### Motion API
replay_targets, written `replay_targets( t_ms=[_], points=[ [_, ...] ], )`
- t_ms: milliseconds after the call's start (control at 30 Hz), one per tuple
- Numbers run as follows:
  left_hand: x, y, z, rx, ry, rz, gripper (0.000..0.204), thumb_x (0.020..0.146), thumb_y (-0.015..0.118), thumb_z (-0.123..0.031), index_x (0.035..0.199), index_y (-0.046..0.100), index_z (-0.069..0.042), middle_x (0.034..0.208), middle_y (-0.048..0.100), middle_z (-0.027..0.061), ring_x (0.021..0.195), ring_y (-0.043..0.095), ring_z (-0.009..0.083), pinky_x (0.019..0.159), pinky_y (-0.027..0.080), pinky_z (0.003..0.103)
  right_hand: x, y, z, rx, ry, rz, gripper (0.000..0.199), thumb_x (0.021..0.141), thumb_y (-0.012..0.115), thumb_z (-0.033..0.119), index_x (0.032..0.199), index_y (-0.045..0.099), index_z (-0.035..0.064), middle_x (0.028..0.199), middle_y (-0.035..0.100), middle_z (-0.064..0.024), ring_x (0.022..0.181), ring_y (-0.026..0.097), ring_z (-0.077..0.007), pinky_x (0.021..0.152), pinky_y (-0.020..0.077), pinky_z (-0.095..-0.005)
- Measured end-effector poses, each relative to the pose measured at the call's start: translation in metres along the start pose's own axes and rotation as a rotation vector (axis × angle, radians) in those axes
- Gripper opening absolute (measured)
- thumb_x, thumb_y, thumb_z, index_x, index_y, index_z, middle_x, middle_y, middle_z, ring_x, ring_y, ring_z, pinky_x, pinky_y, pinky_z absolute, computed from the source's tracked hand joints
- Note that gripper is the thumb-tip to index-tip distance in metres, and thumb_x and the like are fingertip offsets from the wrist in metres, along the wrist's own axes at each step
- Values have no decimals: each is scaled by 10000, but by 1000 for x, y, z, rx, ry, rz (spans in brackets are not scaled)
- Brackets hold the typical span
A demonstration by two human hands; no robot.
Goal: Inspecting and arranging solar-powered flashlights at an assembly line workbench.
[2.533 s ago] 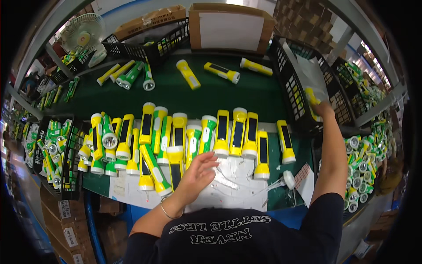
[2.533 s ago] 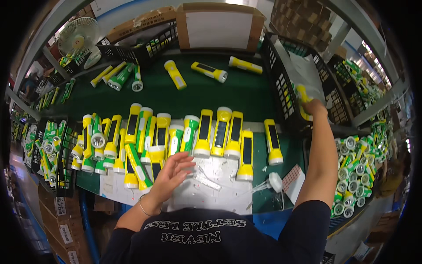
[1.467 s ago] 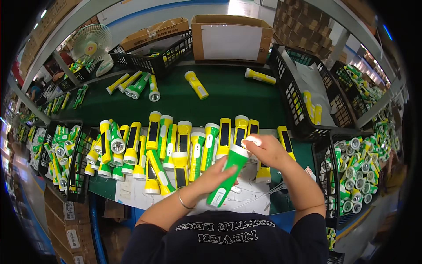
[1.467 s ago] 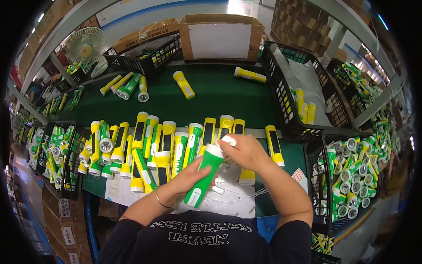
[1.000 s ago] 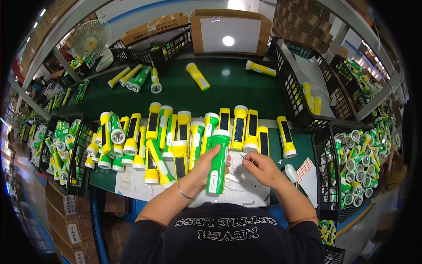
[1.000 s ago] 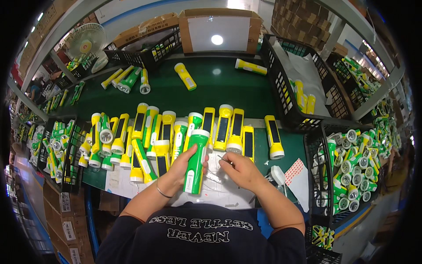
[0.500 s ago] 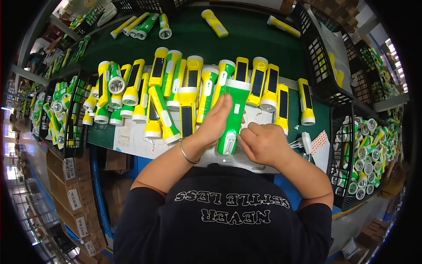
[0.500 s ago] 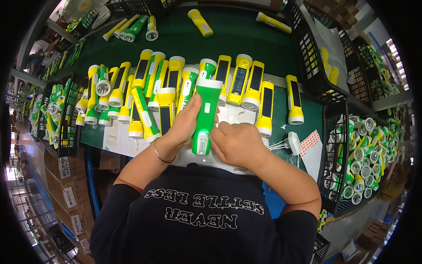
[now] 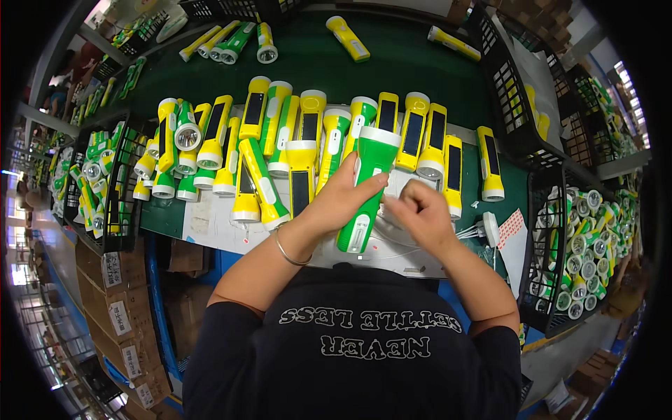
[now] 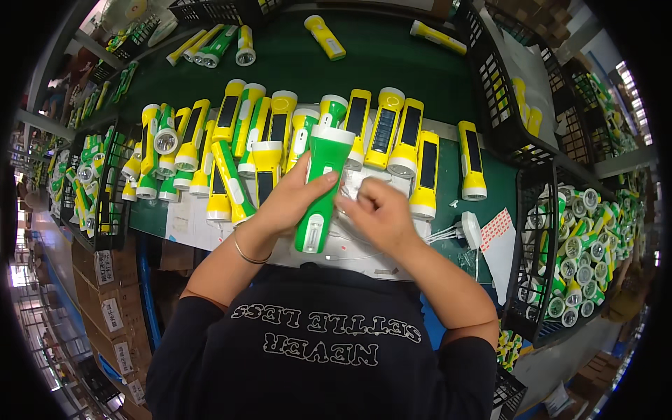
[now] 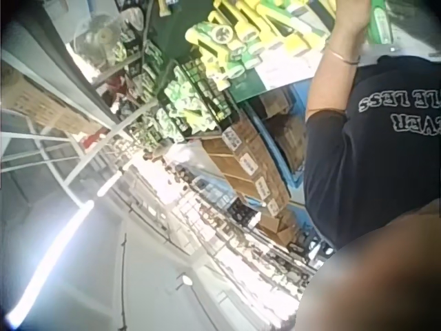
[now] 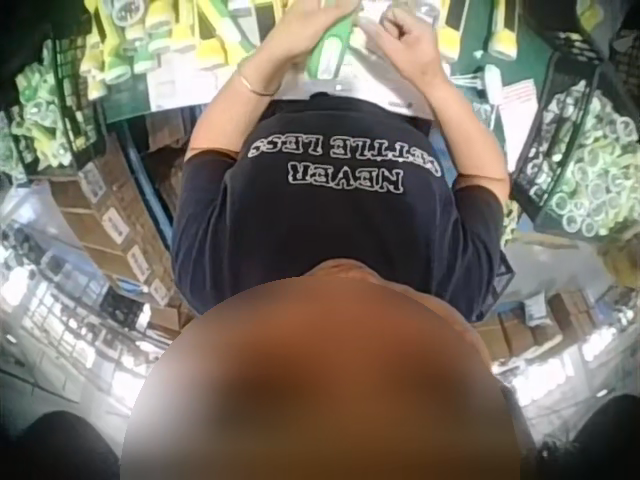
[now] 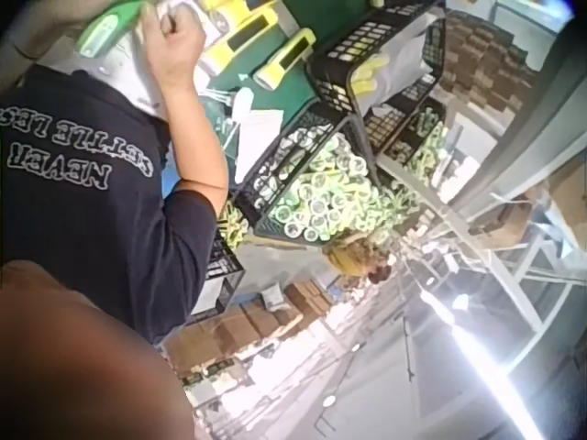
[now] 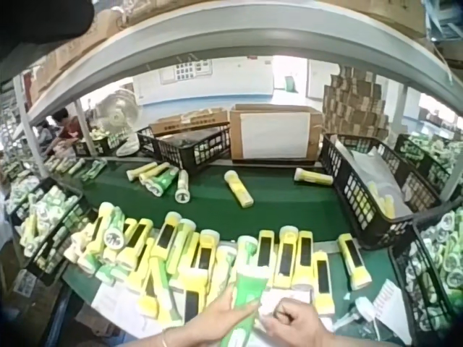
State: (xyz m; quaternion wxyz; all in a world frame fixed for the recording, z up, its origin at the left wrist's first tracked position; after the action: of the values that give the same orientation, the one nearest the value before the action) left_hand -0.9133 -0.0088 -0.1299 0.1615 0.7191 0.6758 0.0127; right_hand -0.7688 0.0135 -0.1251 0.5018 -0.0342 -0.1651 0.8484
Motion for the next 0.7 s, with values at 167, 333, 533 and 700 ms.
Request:
replay_targets(
  t_ms=[167,333,533,700],
  points=[
    [-5,-1,-12,133,2,74,373,877,567,-204,1154,423,0,948,556,70,846,532,108,723,445,249,27,-37,8,58,91,-45,270,802,666,192,679,469,53,576,419,45,556,348,-30,482,314,-212],
    [-9,-13,-27,347,120,14,458,833,600,-180,1185,393,27,998,562,130,913,536,180,781,438,303,13,-10,-2,-823,67,295,306,697,685,320,852,600,71,843,609,-89,695,616,-259,577,481,-359],
    [-13,-16,-28,484,159,21,512,803,635,-137,1228,381,-10,1019,531,65,916,500,125,787,425,265,-10,27,-30,-1061,-71,311,231,683,643,265,807,603,75,785,576,-70,622,612,-247,535,498,-365],
    [-15,-24,-32,479,126,43,530,795,656,-151,1234,390,-18,1028,541,65,925,499,118,793,425,264,-11,41,-21,-1117,-350,370,148,718,591,200,692,583,54,693,570,-91,524,596,-245,455,478,-349]
  ],
)
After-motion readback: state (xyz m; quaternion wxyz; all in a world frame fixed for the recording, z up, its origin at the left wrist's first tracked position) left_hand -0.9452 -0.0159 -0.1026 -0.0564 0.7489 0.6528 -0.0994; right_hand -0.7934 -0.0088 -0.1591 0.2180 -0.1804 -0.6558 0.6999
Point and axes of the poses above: each hand's wrist, its own x-axis towards the middle knuckle, its own y-axis out of the palm, z = x × y, the point moved 5 cm from there along x, towards the middle knuckle
